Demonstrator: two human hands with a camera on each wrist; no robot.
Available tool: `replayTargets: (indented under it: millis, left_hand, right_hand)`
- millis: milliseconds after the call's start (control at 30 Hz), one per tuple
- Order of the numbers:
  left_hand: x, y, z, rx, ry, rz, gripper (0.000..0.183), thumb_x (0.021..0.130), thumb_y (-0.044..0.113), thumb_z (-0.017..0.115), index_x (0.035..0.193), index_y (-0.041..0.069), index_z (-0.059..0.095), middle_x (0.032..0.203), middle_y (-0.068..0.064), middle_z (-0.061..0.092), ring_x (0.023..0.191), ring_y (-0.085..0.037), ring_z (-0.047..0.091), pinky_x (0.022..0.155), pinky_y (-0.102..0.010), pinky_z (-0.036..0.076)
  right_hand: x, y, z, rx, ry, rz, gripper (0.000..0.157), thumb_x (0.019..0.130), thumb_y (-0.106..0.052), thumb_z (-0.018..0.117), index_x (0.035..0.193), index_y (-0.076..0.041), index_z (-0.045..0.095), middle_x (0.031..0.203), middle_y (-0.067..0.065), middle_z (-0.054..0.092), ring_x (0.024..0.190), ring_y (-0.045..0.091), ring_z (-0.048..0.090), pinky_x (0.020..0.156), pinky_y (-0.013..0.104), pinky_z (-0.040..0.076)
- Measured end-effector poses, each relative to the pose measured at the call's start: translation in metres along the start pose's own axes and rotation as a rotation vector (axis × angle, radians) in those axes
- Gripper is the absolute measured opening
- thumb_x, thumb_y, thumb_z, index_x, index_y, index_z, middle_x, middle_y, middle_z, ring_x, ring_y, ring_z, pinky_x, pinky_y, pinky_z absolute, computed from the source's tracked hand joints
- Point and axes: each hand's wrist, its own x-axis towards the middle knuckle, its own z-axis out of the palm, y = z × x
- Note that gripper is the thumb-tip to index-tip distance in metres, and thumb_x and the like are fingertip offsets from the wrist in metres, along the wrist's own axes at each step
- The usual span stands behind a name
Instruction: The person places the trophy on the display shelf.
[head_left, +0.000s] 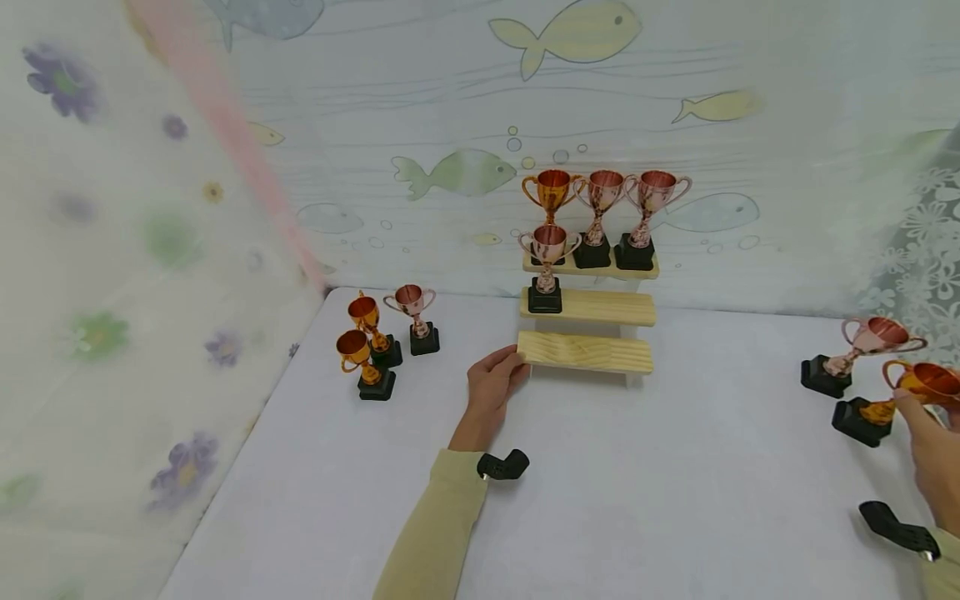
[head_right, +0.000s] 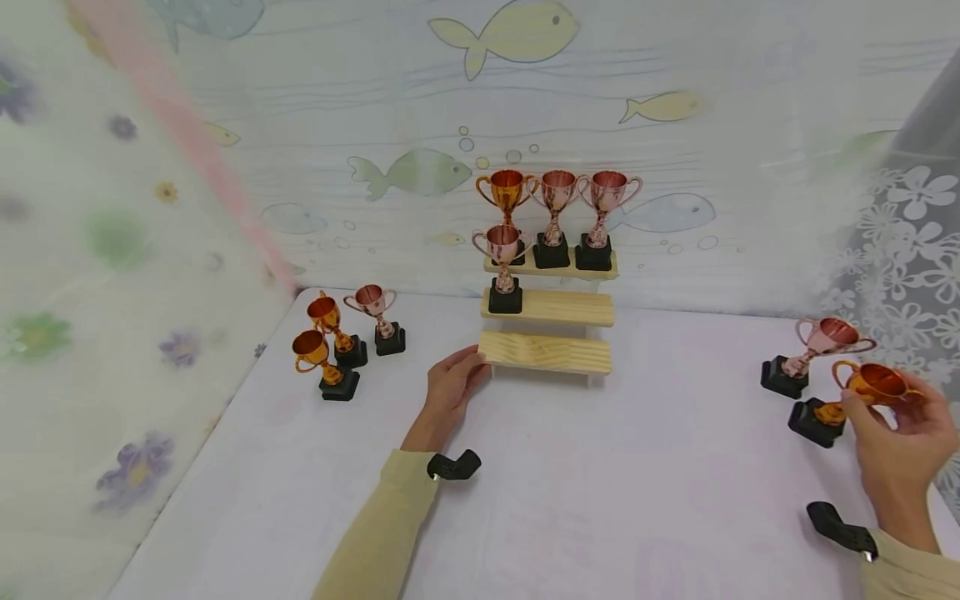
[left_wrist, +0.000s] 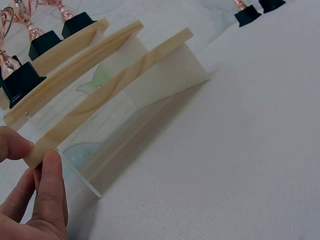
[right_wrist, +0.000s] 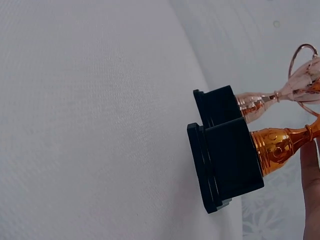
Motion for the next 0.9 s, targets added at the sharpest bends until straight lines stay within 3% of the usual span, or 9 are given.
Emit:
replayTargets:
  millis: [233, 400, 500, 900]
  left_hand:
    - [-0.001, 0.000, 0.000, 0.007, -0.003, 0.008, 0.030, 0.093, -0.001, 0.068, 0.122, -0.006, 0.068, 0.117, -0.020, 0.068, 0.092, -0.016, 0.070, 0.088, -0.027, 0.061]
    - [-0.002, 0.001, 0.001, 0.006, -0.002, 0.006, 0.030, 0.093, -0.002, 0.068, 0.123, -0.006, 0.068, 0.117, -0.020, 0.068, 0.092, -0.015, 0.070, 0.089, -0.028, 0.060]
    - [-0.001, 0.000, 0.001, 0.010, -0.001, 0.007, 0.030, 0.093, -0.001, 0.069, 0.123, -0.005, 0.068, 0.117, -0.020, 0.068, 0.092, -0.015, 0.070, 0.090, -0.028, 0.060]
    - [-0.002, 0.000, 0.002, 0.003, 0.011, 0.006, 0.029, 0.092, -0.001, 0.069, 0.122, -0.005, 0.069, 0.118, -0.021, 0.068, 0.094, -0.017, 0.071, 0.089, -0.029, 0.061]
  right_hand:
    - [-0.002, 0.001, 0.000, 0.013, -0.018, -0.014, 0.057, 0.107, -0.020, 0.050, 0.158, -0.035, 0.028, 0.165, -0.011, 0.028, 0.152, 0.004, 0.024, 0.123, 0.024, 0.022]
    - [-0.011, -0.002, -0.001, -0.018, -0.006, -0.128, 0.056, 0.104, -0.014, 0.056, 0.154, -0.032, 0.039, 0.159, -0.007, 0.040, 0.147, 0.008, 0.037, 0.120, 0.024, 0.032]
    - [-0.015, -0.003, 0.000, 0.018, -0.006, -0.178, 0.057, 0.102, -0.011, 0.058, 0.153, -0.030, 0.041, 0.156, -0.008, 0.043, 0.144, 0.007, 0.040, 0.119, 0.022, 0.034]
    - [-0.026, -0.019, 0.002, 0.149, -0.061, -0.241, 0.060, 0.099, -0.004, 0.062, 0.152, -0.024, 0.042, 0.153, -0.009, 0.046, 0.144, 0.008, 0.042, 0.115, 0.016, 0.033]
